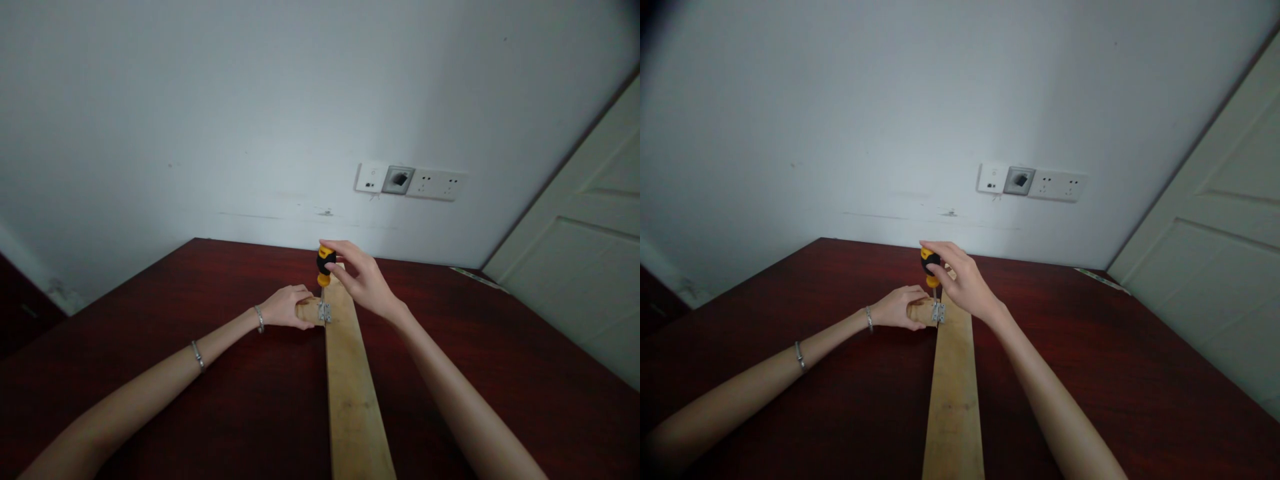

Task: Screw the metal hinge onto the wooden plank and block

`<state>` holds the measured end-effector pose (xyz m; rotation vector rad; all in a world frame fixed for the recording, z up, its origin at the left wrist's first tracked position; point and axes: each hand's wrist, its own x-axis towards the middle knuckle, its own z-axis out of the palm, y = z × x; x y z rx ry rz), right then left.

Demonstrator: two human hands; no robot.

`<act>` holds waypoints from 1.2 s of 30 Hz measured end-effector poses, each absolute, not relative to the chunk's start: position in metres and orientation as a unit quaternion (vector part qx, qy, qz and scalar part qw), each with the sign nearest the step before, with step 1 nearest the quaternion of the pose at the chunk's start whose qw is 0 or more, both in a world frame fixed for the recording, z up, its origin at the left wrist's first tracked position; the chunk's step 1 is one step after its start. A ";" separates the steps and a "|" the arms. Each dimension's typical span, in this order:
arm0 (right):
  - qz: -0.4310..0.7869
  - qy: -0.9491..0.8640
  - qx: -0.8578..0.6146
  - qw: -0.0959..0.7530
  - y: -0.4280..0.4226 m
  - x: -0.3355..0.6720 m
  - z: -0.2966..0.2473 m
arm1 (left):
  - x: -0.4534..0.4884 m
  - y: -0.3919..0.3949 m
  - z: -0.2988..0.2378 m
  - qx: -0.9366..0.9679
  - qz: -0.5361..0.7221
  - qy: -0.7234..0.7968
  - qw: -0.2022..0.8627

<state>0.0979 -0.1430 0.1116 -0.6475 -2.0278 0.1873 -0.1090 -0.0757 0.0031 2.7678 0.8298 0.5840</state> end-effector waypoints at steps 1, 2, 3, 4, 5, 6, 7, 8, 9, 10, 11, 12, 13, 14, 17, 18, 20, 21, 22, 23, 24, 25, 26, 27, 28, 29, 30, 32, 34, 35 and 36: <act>0.072 -0.825 -0.266 0.493 -0.141 0.098 0.110 | -0.109 -0.076 0.004 0.934 0.197 0.281 0.098; 0.066 -0.819 -0.267 0.504 -0.139 0.097 0.109 | -0.109 -0.077 0.005 0.934 0.196 0.283 0.099; 0.060 -0.812 -0.268 0.516 -0.138 0.097 0.107 | -0.109 -0.077 0.005 0.934 0.195 0.283 0.101; 0.053 -0.806 -0.270 0.524 -0.136 0.096 0.106 | -0.109 -0.077 0.006 0.934 0.194 0.283 0.102; 0.050 -0.803 -0.274 0.527 -0.135 0.096 0.106 | -0.109 -0.077 0.006 0.934 0.192 0.283 0.105; 0.049 -0.803 -0.278 0.525 -0.135 0.096 0.105 | -0.109 -0.077 0.006 0.933 0.191 0.284 0.107; 0.050 -0.806 -0.282 0.519 -0.136 0.097 0.106 | -0.109 -0.077 0.006 0.933 0.190 0.286 0.109; 0.055 -0.810 -0.284 0.510 -0.137 0.098 0.106 | -0.109 -0.077 0.006 0.933 0.189 0.286 0.111; 0.061 -0.815 -0.284 0.501 -0.138 0.099 0.107 | -0.109 -0.076 0.005 0.933 0.189 0.285 0.113; 0.068 -0.821 -0.282 0.492 -0.139 0.099 0.107 | -0.110 -0.076 0.005 0.934 0.189 0.283 0.114; 0.074 -0.826 -0.280 0.484 -0.139 0.100 0.107 | -0.110 -0.075 0.004 0.934 0.189 0.280 0.115; 0.079 -0.829 -0.279 0.478 -0.140 0.101 0.107 | -0.110 -0.075 0.004 0.935 0.188 0.277 0.115; 0.083 -0.831 -0.277 0.475 -0.140 0.101 0.107 | -0.110 -0.075 0.004 0.936 0.188 0.275 0.116; 0.085 -0.832 -0.277 0.473 -0.139 0.101 0.107 | -0.110 -0.074 0.003 0.936 0.187 0.274 0.117; 0.083 -0.830 -0.277 0.478 -0.135 0.100 0.103 | -0.110 -0.074 0.003 0.935 0.187 0.276 0.120; 0.083 -0.825 -0.278 0.485 -0.133 0.099 0.101 | -0.110 -0.074 0.004 0.934 0.188 0.278 0.121; 0.088 -0.812 -0.283 0.502 -0.131 0.097 0.098 | -0.110 -0.075 0.004 0.933 0.187 0.281 0.122; 0.094 -0.806 -0.288 0.509 -0.130 0.096 0.097 | -0.110 -0.075 0.004 0.933 0.185 0.283 0.122; 0.100 -0.800 -0.292 0.515 -0.130 0.095 0.096 | -0.110 -0.075 0.005 0.933 0.182 0.285 0.121; 0.105 -0.797 -0.295 0.517 -0.130 0.095 0.096 | -0.110 -0.075 0.005 0.933 0.180 0.286 0.121; 0.111 -0.797 -0.296 0.514 -0.131 0.095 0.096 | -0.110 -0.075 0.005 0.934 0.178 0.287 0.121; 0.114 -0.800 -0.295 0.510 -0.132 0.095 0.096 | -0.110 -0.075 0.005 0.934 0.178 0.286 0.121; 0.116 -0.804 -0.290 0.506 -0.133 0.095 0.097 | -0.110 -0.075 0.005 0.934 0.178 0.284 0.122; 0.115 -0.809 -0.284 0.502 -0.133 0.096 0.098 | -0.110 -0.075 0.004 0.935 0.180 0.282 0.122; 0.113 -0.814 -0.278 0.498 -0.134 0.096 0.099 | -0.110 -0.075 0.004 0.935 0.181 0.279 0.122; 0.109 -0.816 -0.273 0.498 -0.134 0.096 0.099 | -0.110 -0.074 0.004 0.935 0.182 0.278 0.122; 0.105 -0.816 -0.270 0.501 -0.133 0.096 0.099 | -0.110 -0.074 0.004 0.935 0.182 0.278 0.121; 0.100 -0.807 -0.273 0.514 -0.132 0.096 0.098 | -0.110 -0.074 0.003 0.936 0.181 0.278 0.119; 0.093 -0.794 -0.287 0.527 -0.131 0.095 0.097 | -0.110 -0.074 0.003 0.936 0.179 0.280 0.118; 0.088 -0.789 -0.298 0.530 -0.131 0.094 0.096 | -0.110 -0.074 0.003 0.935 0.179 0.281 0.118; 0.082 -0.787 -0.308 0.527 -0.131 0.094 0.096 | -0.110 -0.074 0.003 0.935 0.180 0.282 0.118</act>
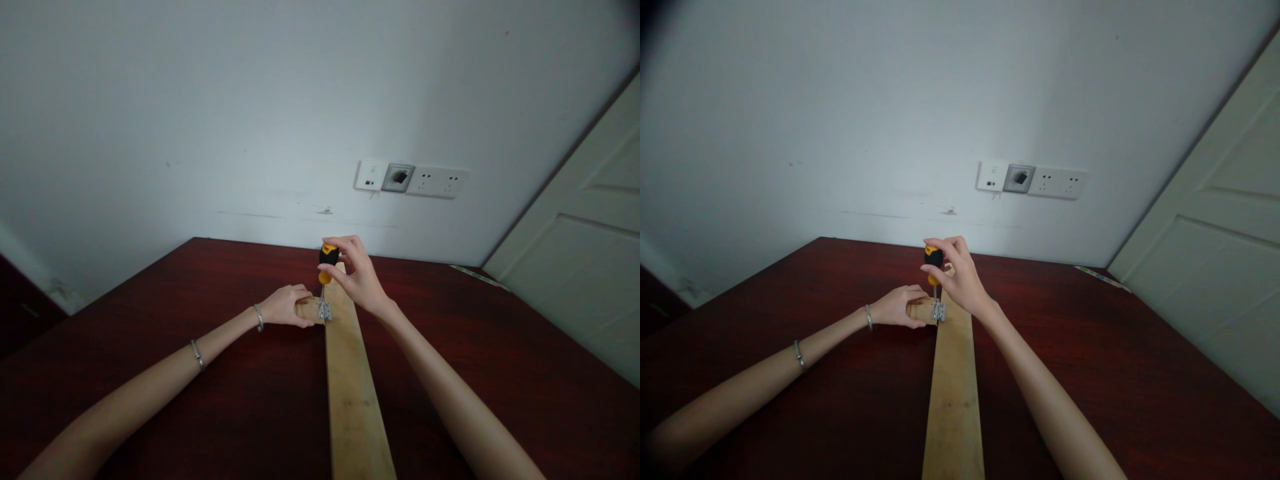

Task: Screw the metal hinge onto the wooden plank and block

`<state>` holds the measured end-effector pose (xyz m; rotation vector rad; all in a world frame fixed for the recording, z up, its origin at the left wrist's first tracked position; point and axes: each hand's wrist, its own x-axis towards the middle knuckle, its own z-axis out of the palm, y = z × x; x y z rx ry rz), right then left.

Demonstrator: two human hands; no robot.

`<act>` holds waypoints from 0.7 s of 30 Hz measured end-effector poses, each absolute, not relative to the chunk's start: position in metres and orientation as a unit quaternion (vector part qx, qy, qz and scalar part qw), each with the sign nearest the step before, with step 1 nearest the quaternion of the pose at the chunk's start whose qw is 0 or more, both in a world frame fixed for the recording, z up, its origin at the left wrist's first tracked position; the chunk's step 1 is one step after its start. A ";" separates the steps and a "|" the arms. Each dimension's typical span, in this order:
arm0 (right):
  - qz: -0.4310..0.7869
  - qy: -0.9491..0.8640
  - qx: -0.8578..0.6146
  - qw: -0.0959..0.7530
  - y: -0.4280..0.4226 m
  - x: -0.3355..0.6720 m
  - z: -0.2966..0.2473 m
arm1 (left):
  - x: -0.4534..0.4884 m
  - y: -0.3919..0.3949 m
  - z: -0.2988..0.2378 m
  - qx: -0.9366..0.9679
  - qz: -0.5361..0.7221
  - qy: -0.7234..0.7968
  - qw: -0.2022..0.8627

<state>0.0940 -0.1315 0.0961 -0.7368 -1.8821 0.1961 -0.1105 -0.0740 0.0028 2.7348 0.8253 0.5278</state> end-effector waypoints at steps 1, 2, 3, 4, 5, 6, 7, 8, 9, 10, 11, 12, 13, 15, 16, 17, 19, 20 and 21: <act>0.076 -0.788 -0.317 0.522 -0.132 0.094 0.096 | -0.110 -0.074 0.003 0.934 0.182 0.283 0.119; 0.073 -0.792 -0.320 0.515 -0.133 0.094 0.097 | -0.110 -0.074 0.003 0.933 0.183 0.284 0.120; 0.072 -0.798 -0.318 0.506 -0.134 0.095 0.098 | -0.110 -0.074 0.003 0.933 0.184 0.284 0.121; 0.074 -0.806 -0.311 0.498 -0.135 0.095 0.099 | -0.110 -0.075 0.003 0.933 0.184 0.283 0.122; 0.076 -0.813 -0.301 0.492 -0.135 0.096 0.100 | -0.110 -0.075 0.003 0.934 0.183 0.282 0.124; 0.077 -0.819 -0.292 0.487 -0.135 0.096 0.100 | -0.110 -0.075 0.004 0.934 0.182 0.282 0.125; 0.076 -0.823 -0.286 0.485 -0.135 0.097 0.101 | -0.110 -0.075 0.004 0.934 0.181 0.281 0.127; 0.072 -0.824 -0.284 0.486 -0.135 0.097 0.101 | -0.110 -0.075 0.004 0.934 0.180 0.281 0.127; 0.067 -0.822 -0.284 0.490 -0.134 0.097 0.101 | -0.110 -0.075 0.004 0.934 0.179 0.282 0.127; 0.064 -0.818 -0.287 0.495 -0.134 0.097 0.101 | -0.110 -0.075 0.004 0.934 0.179 0.283 0.127; 0.062 -0.813 -0.290 0.501 -0.133 0.097 0.101 | -0.110 -0.075 0.004 0.933 0.178 0.284 0.126; 0.061 -0.808 -0.295 0.507 -0.133 0.097 0.101 | -0.110 -0.075 0.005 0.933 0.178 0.286 0.126; 0.062 -0.802 -0.301 0.513 -0.132 0.097 0.100 | -0.110 -0.076 0.005 0.933 0.178 0.287 0.126; 0.066 -0.791 -0.311 0.522 -0.132 0.098 0.100 | -0.110 -0.076 0.006 0.932 0.179 0.288 0.129; 0.069 -0.787 -0.313 0.527 -0.132 0.098 0.099 | -0.110 -0.076 0.006 0.932 0.179 0.286 0.130; 0.071 -0.783 -0.314 0.532 -0.132 0.098 0.099 | -0.110 -0.076 0.006 0.932 0.179 0.285 0.131; 0.074 -0.779 -0.314 0.538 -0.131 0.099 0.098 | -0.110 -0.077 0.006 0.933 0.179 0.283 0.133; 0.076 -0.777 -0.315 0.539 -0.131 0.099 0.098 | -0.110 -0.077 0.006 0.932 0.180 0.283 0.133; 0.078 -0.776 -0.316 0.541 -0.131 0.099 0.098 | -0.110 -0.077 0.006 0.932 0.182 0.284 0.133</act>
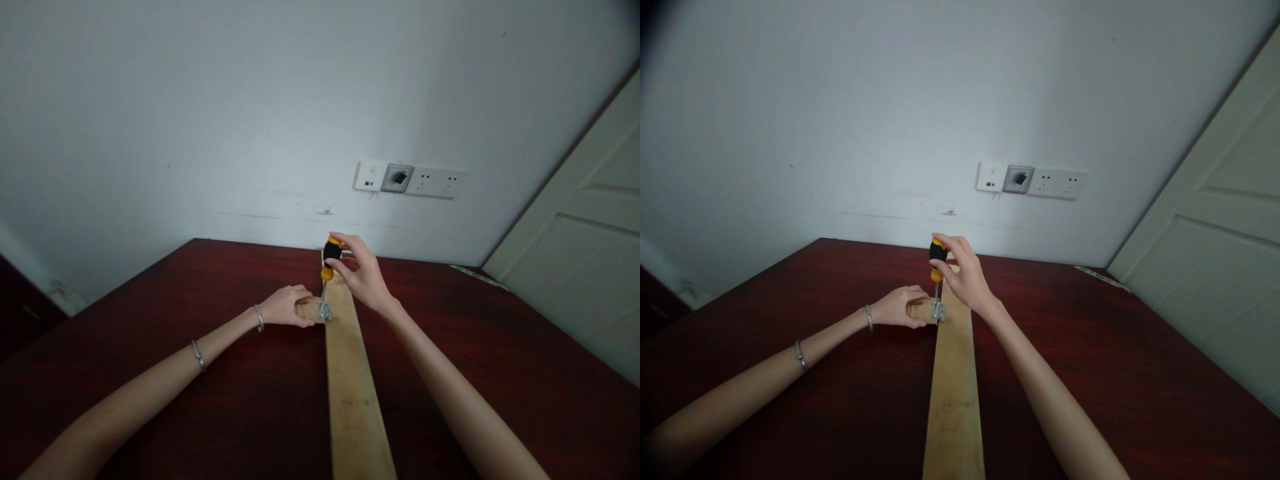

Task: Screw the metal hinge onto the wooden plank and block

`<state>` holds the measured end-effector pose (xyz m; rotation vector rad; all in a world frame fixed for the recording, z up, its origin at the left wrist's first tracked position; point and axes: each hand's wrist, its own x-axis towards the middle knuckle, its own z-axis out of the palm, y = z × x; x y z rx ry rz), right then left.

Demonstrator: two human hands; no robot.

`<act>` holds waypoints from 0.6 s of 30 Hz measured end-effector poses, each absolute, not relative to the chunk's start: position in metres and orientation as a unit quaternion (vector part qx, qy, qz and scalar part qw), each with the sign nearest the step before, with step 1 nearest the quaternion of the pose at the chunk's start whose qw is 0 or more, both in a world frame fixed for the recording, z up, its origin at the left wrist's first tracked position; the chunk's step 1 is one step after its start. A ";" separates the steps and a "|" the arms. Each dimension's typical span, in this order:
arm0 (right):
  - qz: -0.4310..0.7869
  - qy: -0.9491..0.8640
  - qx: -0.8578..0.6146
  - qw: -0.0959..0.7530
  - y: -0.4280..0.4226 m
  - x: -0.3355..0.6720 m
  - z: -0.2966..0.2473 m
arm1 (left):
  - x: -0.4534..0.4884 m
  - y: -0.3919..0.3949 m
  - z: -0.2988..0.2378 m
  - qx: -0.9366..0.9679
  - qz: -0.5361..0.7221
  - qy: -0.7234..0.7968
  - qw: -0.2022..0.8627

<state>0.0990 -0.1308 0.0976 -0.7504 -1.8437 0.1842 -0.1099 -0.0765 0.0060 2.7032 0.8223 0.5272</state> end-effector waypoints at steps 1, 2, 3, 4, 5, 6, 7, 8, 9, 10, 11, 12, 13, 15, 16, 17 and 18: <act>0.079 -0.774 -0.317 0.542 -0.131 0.099 0.097 | -0.110 -0.076 0.006 0.932 0.184 0.283 0.133; 0.080 -0.773 -0.319 0.542 -0.130 0.099 0.097 | -0.110 -0.076 0.005 0.931 0.186 0.283 0.133; 0.081 -0.772 -0.320 0.543 -0.130 0.099 0.097 | -0.110 -0.076 0.005 0.931 0.188 0.282 0.133; 0.082 -0.771 -0.320 0.544 -0.130 0.099 0.096 | -0.110 -0.076 0.005 0.931 0.188 0.282 0.133; 0.083 -0.770 -0.320 0.546 -0.130 0.099 0.096 | -0.110 -0.076 0.004 0.932 0.187 0.282 0.133; 0.084 -0.769 -0.318 0.548 -0.129 0.099 0.096 | -0.110 -0.075 0.004 0.932 0.186 0.282 0.133; 0.085 -0.768 -0.317 0.549 -0.130 0.099 0.096 | -0.111 -0.075 0.004 0.932 0.185 0.282 0.132; 0.087 -0.768 -0.315 0.551 -0.130 0.099 0.096 | -0.111 -0.075 0.004 0.932 0.185 0.282 0.130; 0.088 -0.768 -0.313 0.552 -0.130 0.099 0.096 | -0.111 -0.075 0.004 0.933 0.185 0.281 0.129; 0.088 -0.768 -0.311 0.553 -0.130 0.099 0.097 | -0.111 -0.075 0.004 0.933 0.185 0.280 0.129; 0.087 -0.769 -0.309 0.553 -0.130 0.099 0.097 | -0.111 -0.075 0.004 0.933 0.186 0.280 0.130; 0.086 -0.769 -0.309 0.553 -0.131 0.099 0.097 | -0.111 -0.075 0.004 0.933 0.187 0.280 0.131; 0.084 -0.770 -0.309 0.552 -0.131 0.099 0.097 | -0.110 -0.075 0.004 0.932 0.187 0.279 0.132; 0.081 -0.770 -0.309 0.552 -0.131 0.099 0.097 | -0.110 -0.076 0.005 0.932 0.188 0.280 0.134; 0.080 -0.770 -0.310 0.552 -0.131 0.099 0.097 | -0.110 -0.076 0.005 0.932 0.188 0.280 0.135; 0.080 -0.770 -0.309 0.553 -0.130 0.099 0.097 | -0.110 -0.076 0.006 0.932 0.187 0.280 0.134; 0.080 -0.769 -0.308 0.554 -0.130 0.099 0.097 | -0.110 -0.077 0.006 0.932 0.187 0.281 0.134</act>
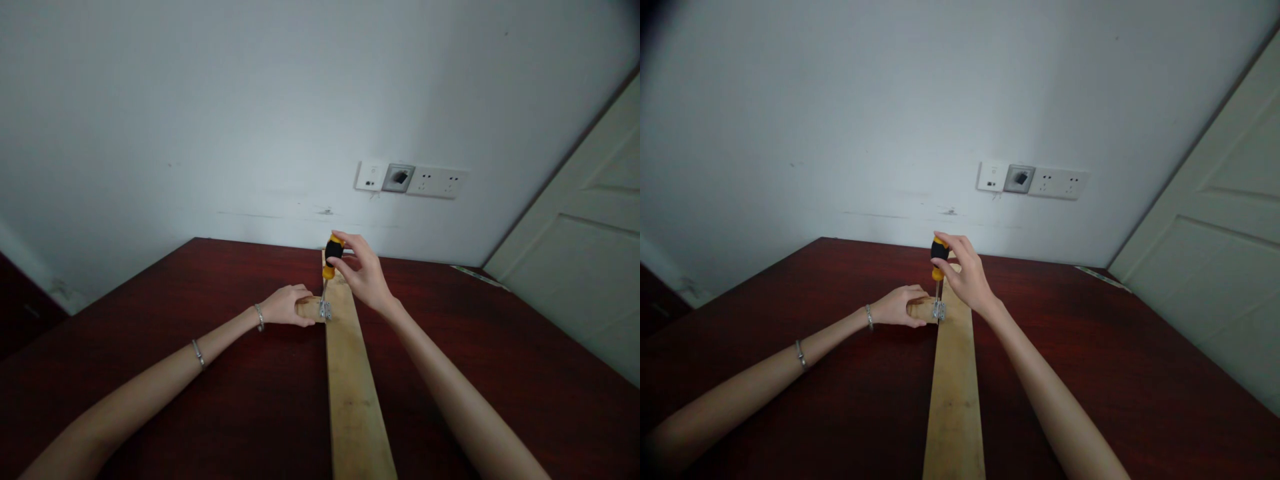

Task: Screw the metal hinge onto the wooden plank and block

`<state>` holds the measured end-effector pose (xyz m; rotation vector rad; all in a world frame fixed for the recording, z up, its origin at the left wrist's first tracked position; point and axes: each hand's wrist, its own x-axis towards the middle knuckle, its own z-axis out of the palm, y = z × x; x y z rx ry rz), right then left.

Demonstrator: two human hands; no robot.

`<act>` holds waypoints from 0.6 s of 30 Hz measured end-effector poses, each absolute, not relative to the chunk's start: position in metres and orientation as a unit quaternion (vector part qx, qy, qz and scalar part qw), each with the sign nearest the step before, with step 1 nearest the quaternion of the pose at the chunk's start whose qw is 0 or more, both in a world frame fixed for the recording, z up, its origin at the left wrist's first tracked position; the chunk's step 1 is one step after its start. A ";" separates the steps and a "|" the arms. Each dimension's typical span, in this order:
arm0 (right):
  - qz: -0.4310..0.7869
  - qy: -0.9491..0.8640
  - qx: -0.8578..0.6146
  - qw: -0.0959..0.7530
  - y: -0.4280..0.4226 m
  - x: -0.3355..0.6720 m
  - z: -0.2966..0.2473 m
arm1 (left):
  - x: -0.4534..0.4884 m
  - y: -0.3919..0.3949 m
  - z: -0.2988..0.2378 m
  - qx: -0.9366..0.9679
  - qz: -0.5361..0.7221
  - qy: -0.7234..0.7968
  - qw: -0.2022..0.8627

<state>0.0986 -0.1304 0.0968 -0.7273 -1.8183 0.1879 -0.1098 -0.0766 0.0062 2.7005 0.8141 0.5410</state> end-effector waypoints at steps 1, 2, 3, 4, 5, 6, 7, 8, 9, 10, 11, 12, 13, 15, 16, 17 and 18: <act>0.080 -0.769 -0.307 0.555 -0.130 0.099 0.097 | -0.110 -0.077 0.006 0.932 0.187 0.281 0.135; 0.080 -0.769 -0.307 0.555 -0.130 0.099 0.097 | -0.110 -0.077 0.007 0.932 0.187 0.281 0.135; 0.079 -0.769 -0.307 0.555 -0.130 0.099 0.097 | -0.110 -0.077 0.007 0.932 0.187 0.279 0.136; 0.078 -0.769 -0.307 0.555 -0.130 0.099 0.098 | -0.110 -0.077 0.006 0.932 0.187 0.278 0.137; 0.076 -0.769 -0.307 0.556 -0.131 0.099 0.098 | -0.110 -0.076 0.006 0.932 0.188 0.276 0.137; 0.073 -0.768 -0.306 0.557 -0.131 0.099 0.098 | -0.110 -0.076 0.006 0.933 0.188 0.276 0.137; 0.071 -0.768 -0.305 0.559 -0.131 0.099 0.098 | -0.110 -0.076 0.006 0.933 0.188 0.277 0.135; 0.068 -0.767 -0.303 0.561 -0.131 0.099 0.098 | -0.111 -0.076 0.005 0.933 0.187 0.278 0.133; 0.066 -0.767 -0.302 0.563 -0.131 0.099 0.099 | -0.111 -0.076 0.005 0.933 0.185 0.279 0.130; 0.064 -0.765 -0.301 0.565 -0.131 0.099 0.099 | -0.111 -0.076 0.005 0.934 0.183 0.280 0.129; 0.062 -0.764 -0.302 0.567 -0.131 0.100 0.099 | -0.111 -0.076 0.005 0.934 0.182 0.280 0.128; 0.060 -0.762 -0.304 0.569 -0.132 0.100 0.100 | -0.111 -0.076 0.005 0.934 0.180 0.279 0.127; 0.057 -0.759 -0.305 0.572 -0.132 0.101 0.101 | -0.111 -0.076 0.005 0.935 0.179 0.279 0.128; 0.054 -0.754 -0.308 0.577 -0.134 0.103 0.103 | -0.111 -0.076 0.005 0.935 0.178 0.279 0.129; 0.052 -0.752 -0.309 0.580 -0.135 0.104 0.105 | -0.111 -0.076 0.005 0.934 0.178 0.280 0.129; 0.051 -0.749 -0.310 0.583 -0.136 0.105 0.107 | -0.111 -0.076 0.005 0.934 0.178 0.280 0.129; 0.048 -0.746 -0.311 0.586 -0.138 0.107 0.109 | -0.111 -0.075 0.004 0.934 0.178 0.280 0.129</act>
